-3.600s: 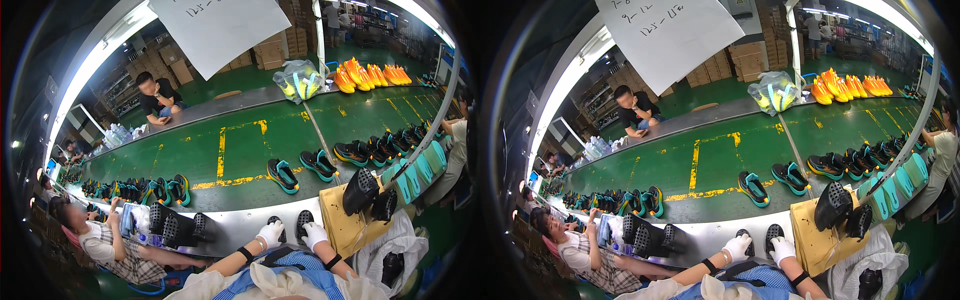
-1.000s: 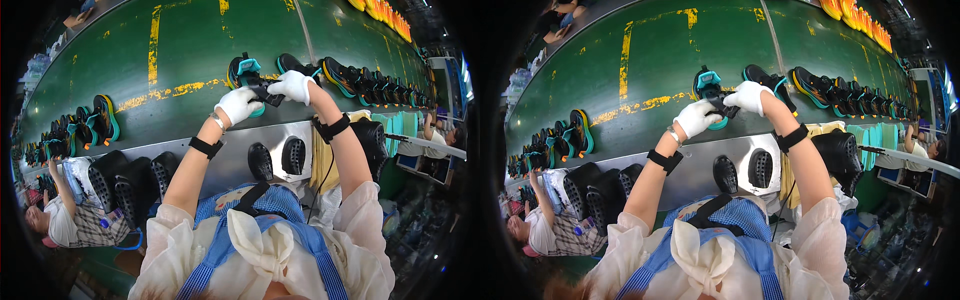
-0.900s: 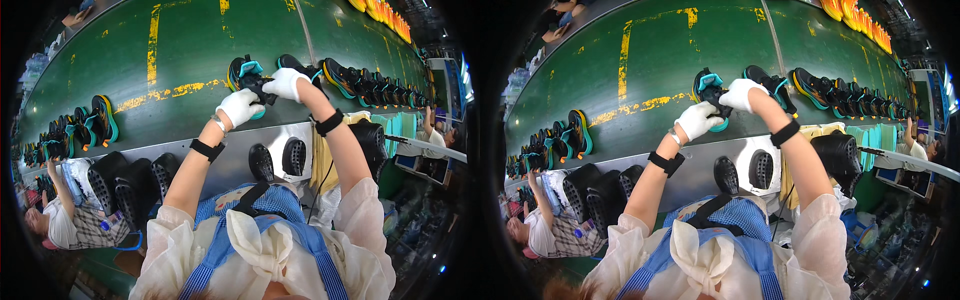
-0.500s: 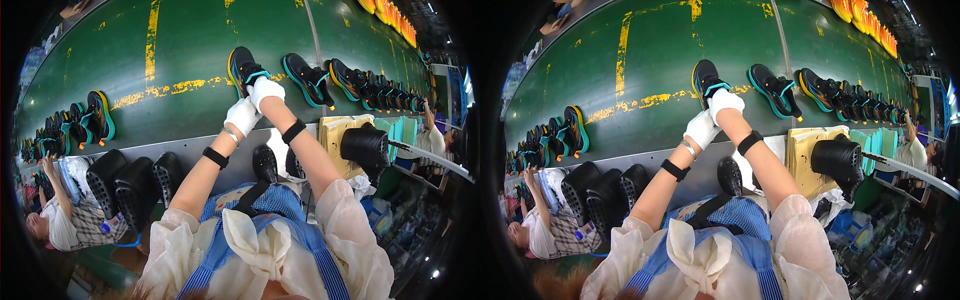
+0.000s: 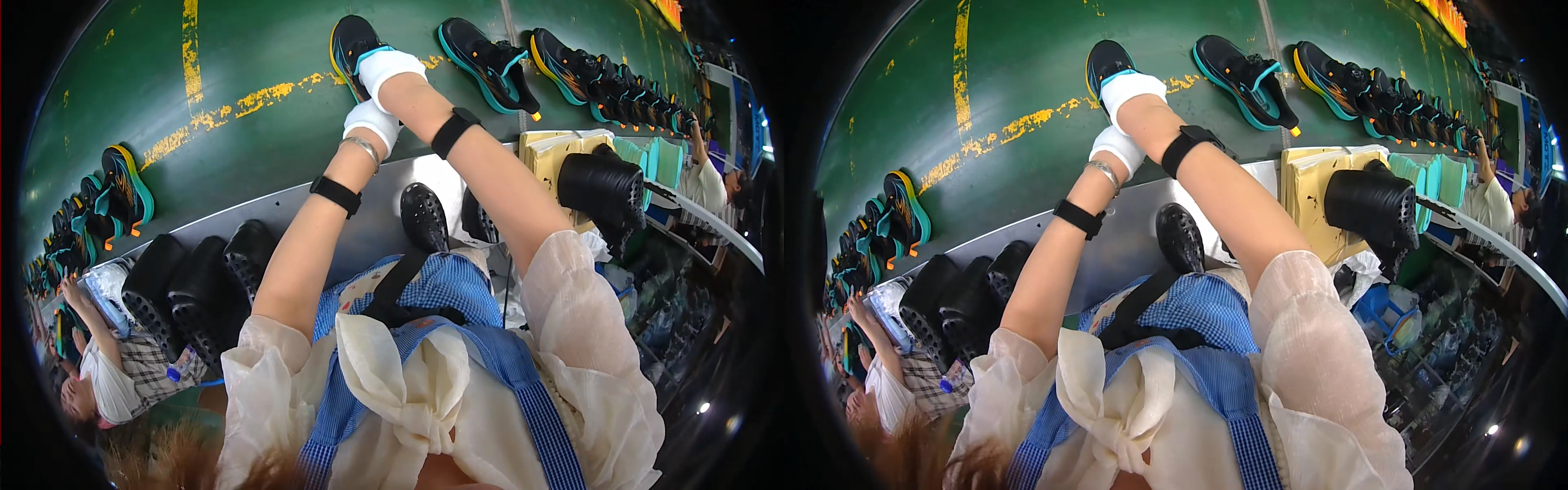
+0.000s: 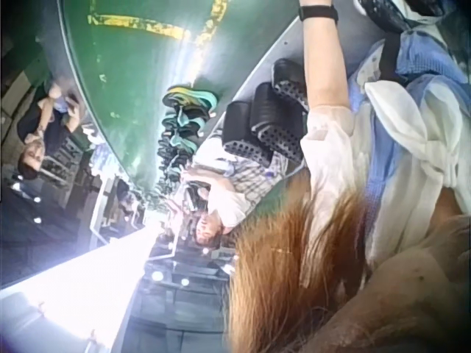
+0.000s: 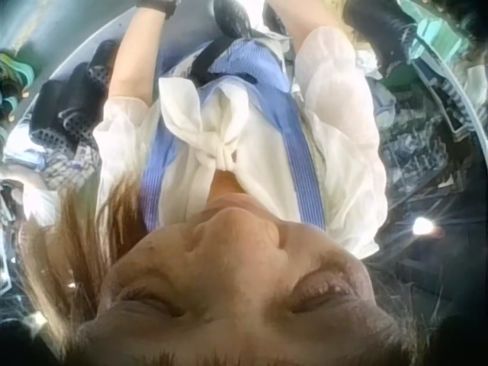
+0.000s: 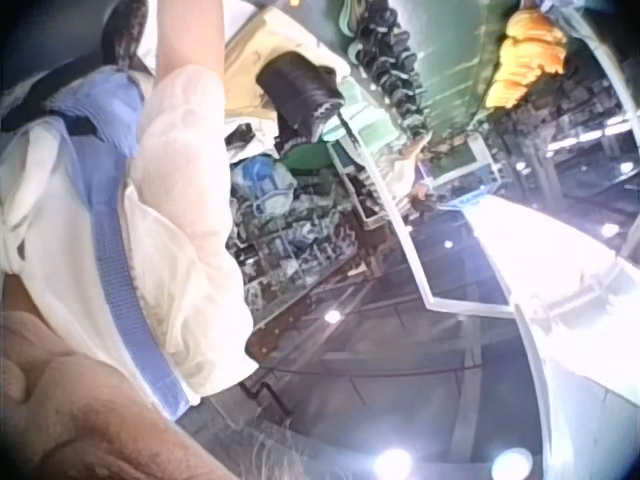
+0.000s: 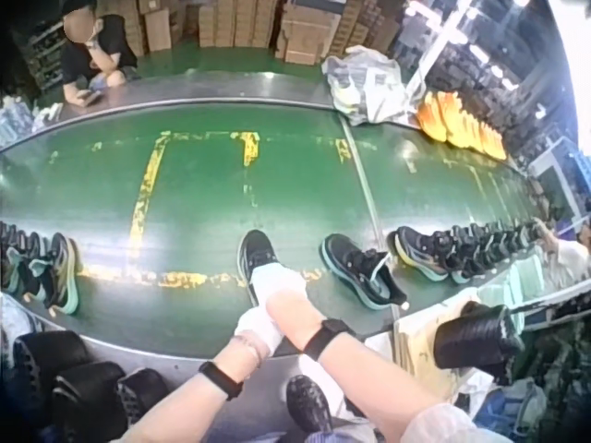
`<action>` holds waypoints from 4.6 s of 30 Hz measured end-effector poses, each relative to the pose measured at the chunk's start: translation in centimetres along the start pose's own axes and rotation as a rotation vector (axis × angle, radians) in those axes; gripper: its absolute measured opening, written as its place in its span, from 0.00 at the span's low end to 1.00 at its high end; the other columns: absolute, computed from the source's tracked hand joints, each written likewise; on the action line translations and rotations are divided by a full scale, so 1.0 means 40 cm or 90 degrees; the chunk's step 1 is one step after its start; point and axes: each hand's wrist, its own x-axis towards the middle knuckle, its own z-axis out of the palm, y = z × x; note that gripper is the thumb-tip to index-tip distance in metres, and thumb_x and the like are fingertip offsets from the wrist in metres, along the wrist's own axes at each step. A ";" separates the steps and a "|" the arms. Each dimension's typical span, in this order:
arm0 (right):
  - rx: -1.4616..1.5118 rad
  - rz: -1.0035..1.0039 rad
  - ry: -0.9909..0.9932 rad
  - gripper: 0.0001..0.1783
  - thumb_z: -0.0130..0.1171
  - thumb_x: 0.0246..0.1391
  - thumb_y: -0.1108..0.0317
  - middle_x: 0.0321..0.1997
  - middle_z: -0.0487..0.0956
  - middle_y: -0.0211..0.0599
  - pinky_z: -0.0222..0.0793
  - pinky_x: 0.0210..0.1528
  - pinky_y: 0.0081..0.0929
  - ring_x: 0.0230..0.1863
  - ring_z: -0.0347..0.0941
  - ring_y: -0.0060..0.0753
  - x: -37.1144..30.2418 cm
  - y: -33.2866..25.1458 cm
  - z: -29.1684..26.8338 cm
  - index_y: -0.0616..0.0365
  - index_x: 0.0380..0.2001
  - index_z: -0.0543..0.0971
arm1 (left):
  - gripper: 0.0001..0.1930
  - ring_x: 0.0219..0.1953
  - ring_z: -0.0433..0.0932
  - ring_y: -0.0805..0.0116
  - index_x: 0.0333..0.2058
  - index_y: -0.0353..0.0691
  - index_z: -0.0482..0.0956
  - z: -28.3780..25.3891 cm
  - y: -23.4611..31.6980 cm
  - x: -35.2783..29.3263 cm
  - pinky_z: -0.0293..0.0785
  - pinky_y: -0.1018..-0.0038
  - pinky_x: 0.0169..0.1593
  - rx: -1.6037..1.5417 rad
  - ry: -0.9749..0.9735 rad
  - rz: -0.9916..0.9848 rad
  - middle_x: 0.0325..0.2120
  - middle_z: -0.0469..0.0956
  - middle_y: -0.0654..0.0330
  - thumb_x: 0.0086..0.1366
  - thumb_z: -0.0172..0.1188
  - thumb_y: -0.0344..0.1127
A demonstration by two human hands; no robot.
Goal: Inspecting shoe components and placing them on an assembly line conveyor.
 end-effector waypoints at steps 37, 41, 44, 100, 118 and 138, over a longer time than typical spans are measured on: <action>0.242 -0.144 0.270 0.24 0.66 0.40 0.60 0.46 0.72 0.40 0.65 0.52 0.38 0.48 0.68 0.47 -0.798 0.487 0.435 0.57 0.42 0.73 | 0.16 0.45 0.74 0.49 0.41 0.35 0.77 0.132 0.326 -0.410 0.70 0.64 0.50 -0.098 0.232 0.173 0.41 0.75 0.47 0.54 0.58 0.35; 0.346 -0.142 0.335 0.24 0.69 0.36 0.63 0.43 0.74 0.43 0.67 0.51 0.36 0.47 0.69 0.47 -0.835 0.486 0.359 0.59 0.39 0.75 | 0.18 0.46 0.75 0.54 0.44 0.34 0.76 0.117 0.371 -0.420 0.71 0.66 0.50 -0.164 0.213 0.146 0.41 0.76 0.47 0.56 0.58 0.37; 0.425 -0.176 0.372 0.25 0.70 0.35 0.65 0.44 0.74 0.43 0.67 0.52 0.34 0.48 0.70 0.46 -0.886 0.446 0.271 0.59 0.40 0.75 | 0.23 0.50 0.75 0.60 0.51 0.35 0.71 0.124 0.403 -0.424 0.71 0.67 0.53 -0.452 0.116 0.077 0.45 0.76 0.50 0.61 0.58 0.43; 0.197 0.225 0.021 0.19 0.55 0.51 0.55 0.46 0.78 0.51 0.71 0.49 0.39 0.48 0.74 0.52 -0.137 0.403 0.076 0.56 0.40 0.81 | 0.15 0.44 0.78 0.52 0.43 0.49 0.79 0.100 0.367 0.062 0.75 0.64 0.45 0.014 -0.135 0.111 0.41 0.80 0.53 0.64 0.49 0.46; 0.088 0.327 0.125 0.16 0.45 0.54 0.60 0.44 0.79 0.44 0.72 0.47 0.41 0.46 0.76 0.48 -0.286 0.712 -0.046 0.52 0.37 0.81 | 0.09 0.34 0.78 0.53 0.30 0.42 0.79 -0.021 0.275 0.002 0.74 0.62 0.36 0.054 0.105 0.136 0.31 0.76 0.57 0.53 0.62 0.40; 0.192 0.524 0.180 0.30 0.56 0.51 0.49 0.50 0.76 0.54 0.68 0.53 0.38 0.53 0.71 0.54 -0.162 0.902 0.013 0.55 0.52 0.69 | 0.12 0.41 0.73 0.49 0.36 0.37 0.76 0.004 0.163 0.032 0.71 0.62 0.44 -0.002 0.096 0.078 0.36 0.73 0.51 0.51 0.62 0.31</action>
